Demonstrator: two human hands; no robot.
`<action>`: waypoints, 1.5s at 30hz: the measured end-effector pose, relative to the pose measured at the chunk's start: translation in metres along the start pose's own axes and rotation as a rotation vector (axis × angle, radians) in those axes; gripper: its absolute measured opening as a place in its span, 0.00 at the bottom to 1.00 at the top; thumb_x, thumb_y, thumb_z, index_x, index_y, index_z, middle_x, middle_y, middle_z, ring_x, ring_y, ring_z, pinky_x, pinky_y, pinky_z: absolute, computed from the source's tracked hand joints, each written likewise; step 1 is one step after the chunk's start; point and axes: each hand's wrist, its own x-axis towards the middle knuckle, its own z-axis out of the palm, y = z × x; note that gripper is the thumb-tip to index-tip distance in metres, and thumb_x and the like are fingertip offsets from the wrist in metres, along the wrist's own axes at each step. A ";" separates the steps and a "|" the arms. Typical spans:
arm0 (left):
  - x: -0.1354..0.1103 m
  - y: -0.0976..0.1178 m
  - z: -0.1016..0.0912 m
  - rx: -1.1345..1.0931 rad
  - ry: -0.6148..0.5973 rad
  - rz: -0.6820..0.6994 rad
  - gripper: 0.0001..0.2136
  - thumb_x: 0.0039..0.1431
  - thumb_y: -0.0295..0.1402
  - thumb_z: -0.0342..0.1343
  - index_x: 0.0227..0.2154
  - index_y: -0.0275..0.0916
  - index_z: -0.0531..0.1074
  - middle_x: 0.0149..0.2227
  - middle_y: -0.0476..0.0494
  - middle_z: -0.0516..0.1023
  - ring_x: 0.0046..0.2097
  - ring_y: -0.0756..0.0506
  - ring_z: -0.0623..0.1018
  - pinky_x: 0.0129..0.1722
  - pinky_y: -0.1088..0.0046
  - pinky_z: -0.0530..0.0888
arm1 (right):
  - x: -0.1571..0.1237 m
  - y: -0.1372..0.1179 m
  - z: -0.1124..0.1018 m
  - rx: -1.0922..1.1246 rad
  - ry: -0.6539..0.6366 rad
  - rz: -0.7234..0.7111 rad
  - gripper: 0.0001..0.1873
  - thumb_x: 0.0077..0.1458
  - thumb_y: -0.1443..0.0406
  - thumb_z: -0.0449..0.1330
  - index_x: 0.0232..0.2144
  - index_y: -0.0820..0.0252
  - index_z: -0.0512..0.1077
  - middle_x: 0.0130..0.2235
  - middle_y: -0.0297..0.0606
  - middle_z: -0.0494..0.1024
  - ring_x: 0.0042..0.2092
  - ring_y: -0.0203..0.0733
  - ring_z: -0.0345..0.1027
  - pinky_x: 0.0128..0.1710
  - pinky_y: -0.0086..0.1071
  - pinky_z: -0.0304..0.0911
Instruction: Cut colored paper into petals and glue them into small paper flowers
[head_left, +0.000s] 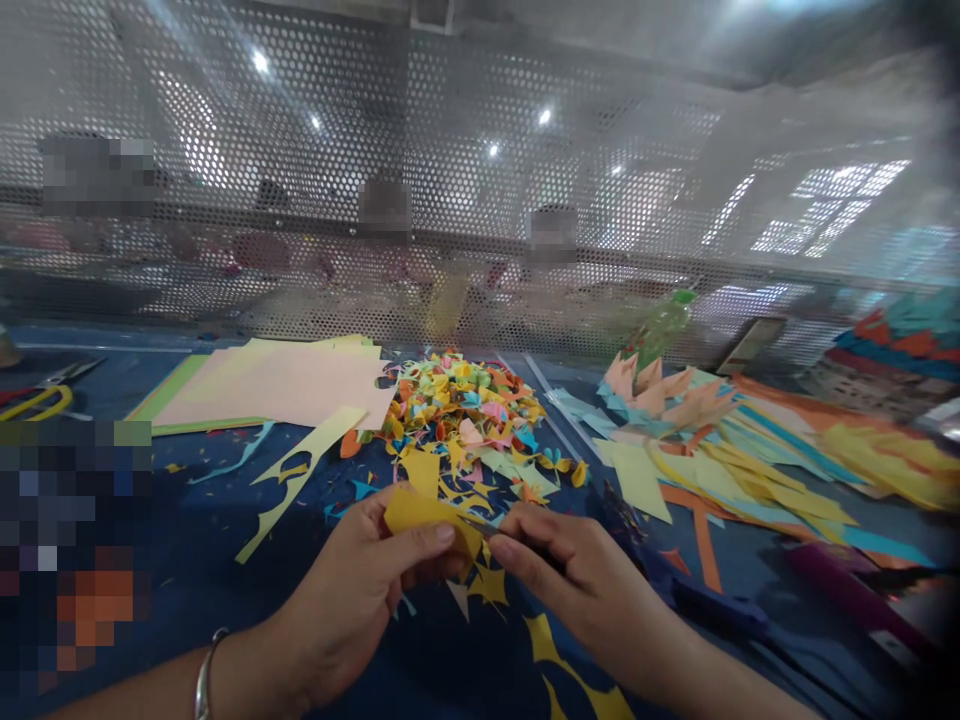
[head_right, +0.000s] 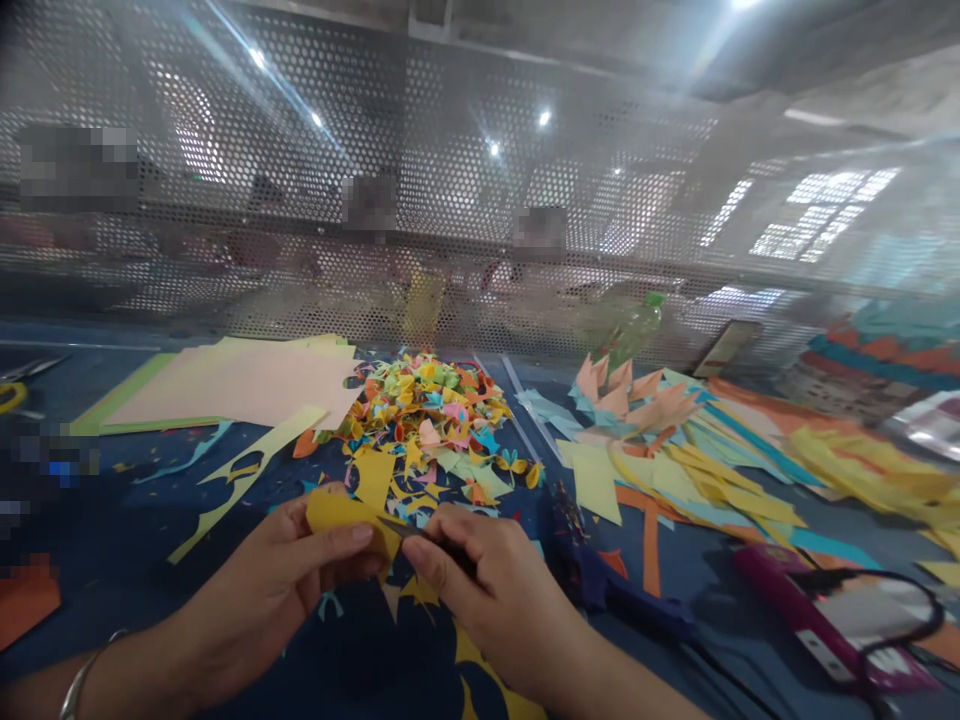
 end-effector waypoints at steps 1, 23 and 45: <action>0.000 0.000 0.000 -0.002 -0.003 -0.003 0.13 0.45 0.32 0.67 0.35 0.36 0.75 0.36 0.42 0.79 0.38 0.46 0.75 0.37 0.73 0.74 | 0.000 0.001 0.000 -0.002 -0.001 -0.001 0.19 0.62 0.55 0.46 0.23 0.57 0.61 0.24 0.31 0.61 0.27 0.36 0.55 0.27 0.31 0.52; -0.001 -0.003 0.001 -0.059 -0.020 -0.095 0.13 0.45 0.30 0.67 0.35 0.33 0.76 0.37 0.39 0.79 0.37 0.47 0.76 0.37 0.75 0.75 | -0.001 0.001 0.002 0.000 0.005 -0.010 0.19 0.62 0.55 0.47 0.22 0.57 0.58 0.23 0.29 0.57 0.26 0.35 0.52 0.25 0.31 0.50; -0.002 -0.001 0.001 -0.023 -0.054 -0.091 0.10 0.49 0.32 0.65 0.34 0.34 0.75 0.35 0.42 0.77 0.34 0.48 0.76 0.35 0.73 0.76 | 0.002 0.002 0.001 0.015 -0.009 -0.015 0.20 0.61 0.53 0.48 0.21 0.57 0.57 0.22 0.28 0.56 0.25 0.34 0.51 0.24 0.30 0.48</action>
